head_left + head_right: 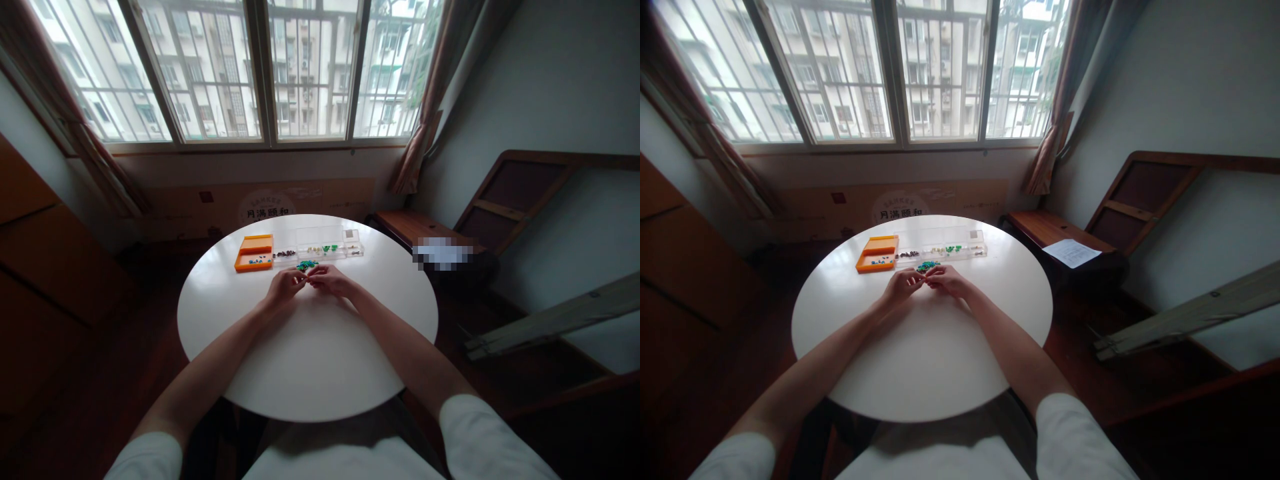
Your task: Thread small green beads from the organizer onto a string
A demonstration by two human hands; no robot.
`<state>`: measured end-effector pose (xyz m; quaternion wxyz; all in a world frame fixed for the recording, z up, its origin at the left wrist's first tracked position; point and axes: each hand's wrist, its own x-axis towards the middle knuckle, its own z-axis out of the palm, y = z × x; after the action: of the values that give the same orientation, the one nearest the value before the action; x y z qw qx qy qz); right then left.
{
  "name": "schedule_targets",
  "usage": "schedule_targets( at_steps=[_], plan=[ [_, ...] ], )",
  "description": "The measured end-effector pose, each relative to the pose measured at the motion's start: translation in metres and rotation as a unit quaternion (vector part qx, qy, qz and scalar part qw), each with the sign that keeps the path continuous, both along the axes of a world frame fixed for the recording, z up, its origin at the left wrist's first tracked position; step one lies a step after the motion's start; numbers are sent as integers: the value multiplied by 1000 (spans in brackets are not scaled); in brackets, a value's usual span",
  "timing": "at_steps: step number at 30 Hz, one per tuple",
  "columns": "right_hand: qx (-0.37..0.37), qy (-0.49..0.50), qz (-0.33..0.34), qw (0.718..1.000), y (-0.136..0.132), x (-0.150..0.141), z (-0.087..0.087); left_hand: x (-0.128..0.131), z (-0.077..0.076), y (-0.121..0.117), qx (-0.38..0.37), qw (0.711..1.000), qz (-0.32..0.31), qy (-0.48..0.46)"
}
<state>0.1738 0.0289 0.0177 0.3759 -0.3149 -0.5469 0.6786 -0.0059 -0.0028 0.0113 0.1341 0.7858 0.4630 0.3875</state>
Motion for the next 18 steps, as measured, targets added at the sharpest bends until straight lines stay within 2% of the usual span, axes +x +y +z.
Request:
schedule_targets(
  at_steps=[18],
  plan=[
    [-11,2,0,1000,2,0,-1,0,-2,2,-2,1000,10,10]
  ],
)
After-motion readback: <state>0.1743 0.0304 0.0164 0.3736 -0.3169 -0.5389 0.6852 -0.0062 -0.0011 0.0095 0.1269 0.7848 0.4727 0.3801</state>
